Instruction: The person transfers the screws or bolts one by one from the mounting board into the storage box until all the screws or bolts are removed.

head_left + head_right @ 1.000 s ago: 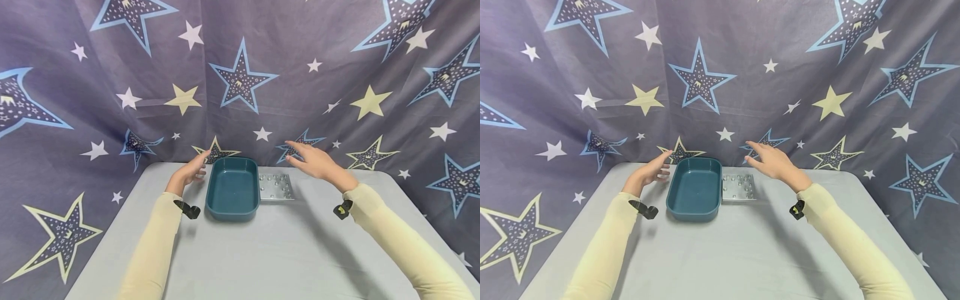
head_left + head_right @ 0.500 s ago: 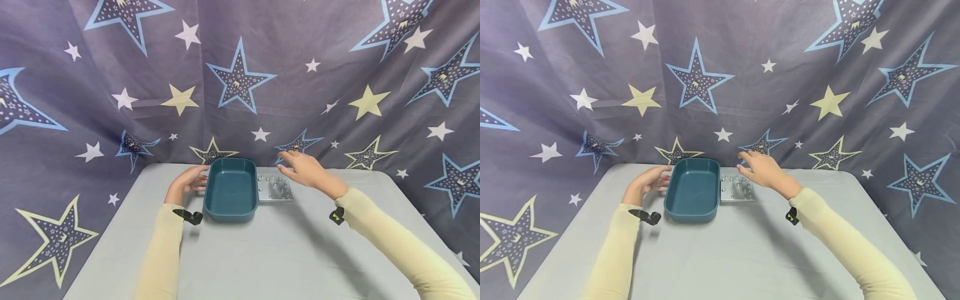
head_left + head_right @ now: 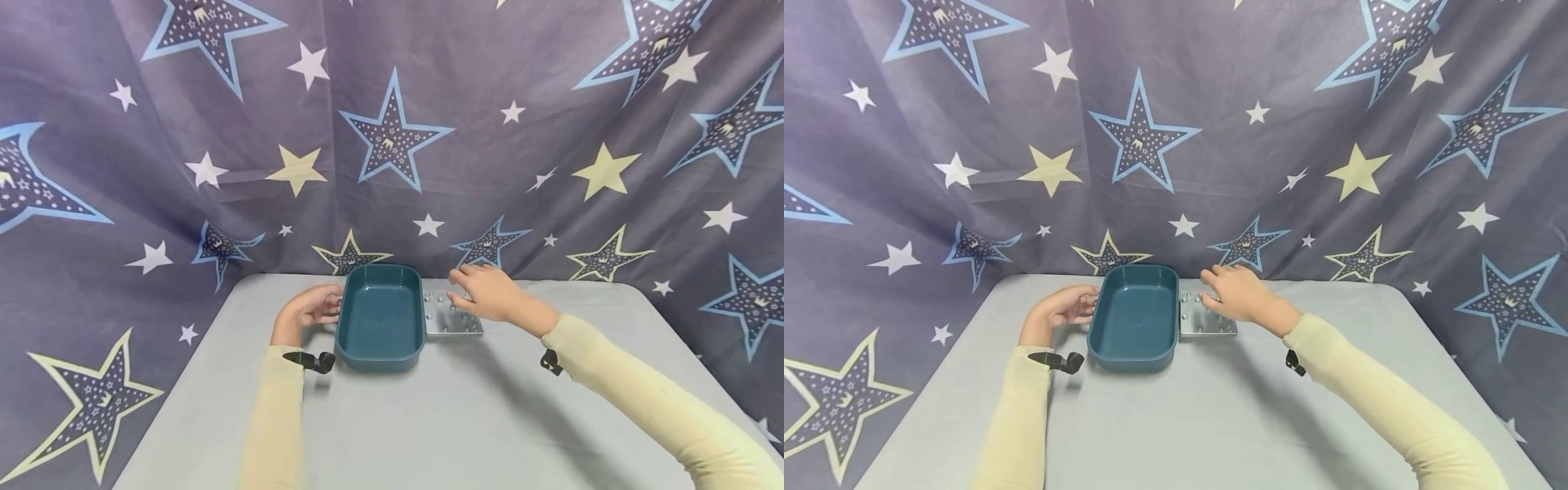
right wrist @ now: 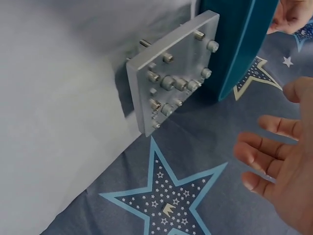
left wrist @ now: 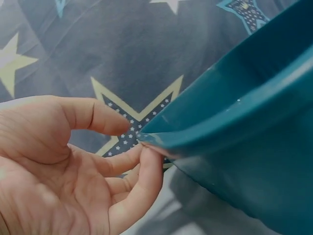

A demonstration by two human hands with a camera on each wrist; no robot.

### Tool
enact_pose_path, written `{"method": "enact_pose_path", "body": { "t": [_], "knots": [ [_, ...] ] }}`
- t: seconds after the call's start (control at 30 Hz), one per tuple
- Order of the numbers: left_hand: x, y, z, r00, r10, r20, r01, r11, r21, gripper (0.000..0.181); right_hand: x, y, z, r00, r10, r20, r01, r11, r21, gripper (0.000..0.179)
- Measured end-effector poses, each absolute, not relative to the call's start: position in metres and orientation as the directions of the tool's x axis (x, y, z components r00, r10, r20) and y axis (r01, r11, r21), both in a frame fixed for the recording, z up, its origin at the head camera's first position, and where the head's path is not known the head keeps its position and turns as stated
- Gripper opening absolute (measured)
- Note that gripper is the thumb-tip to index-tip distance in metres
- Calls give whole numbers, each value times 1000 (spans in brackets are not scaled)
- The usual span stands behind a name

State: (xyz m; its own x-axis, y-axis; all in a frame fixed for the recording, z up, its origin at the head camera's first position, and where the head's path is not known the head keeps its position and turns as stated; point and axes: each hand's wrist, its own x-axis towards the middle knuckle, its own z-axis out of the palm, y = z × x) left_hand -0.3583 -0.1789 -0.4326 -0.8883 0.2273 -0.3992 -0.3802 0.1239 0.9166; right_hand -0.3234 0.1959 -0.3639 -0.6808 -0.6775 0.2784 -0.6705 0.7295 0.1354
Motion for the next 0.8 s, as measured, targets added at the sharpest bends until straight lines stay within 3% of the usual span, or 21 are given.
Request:
{"method": "enact_pose_path", "body": {
  "t": [0.37, 0.63, 0.8],
  "knots": [
    [-370, -185, -455, -874, 353, -334, -334, 63, 941, 30, -326, 197, -378, -654, -716, 243, -712, 692, 123, 22],
    [-373, -189, -470, -879, 348, -327, -341, 22, 940, 34, -328, 191, -387, -665, -721, 197, -717, 689, 105, 17],
    [-373, -189, -466, -885, 338, -319, -329, 29, 944, 30, -330, 189, -389, -624, -750, 219, -739, 658, 145, 15]
  ]
}}
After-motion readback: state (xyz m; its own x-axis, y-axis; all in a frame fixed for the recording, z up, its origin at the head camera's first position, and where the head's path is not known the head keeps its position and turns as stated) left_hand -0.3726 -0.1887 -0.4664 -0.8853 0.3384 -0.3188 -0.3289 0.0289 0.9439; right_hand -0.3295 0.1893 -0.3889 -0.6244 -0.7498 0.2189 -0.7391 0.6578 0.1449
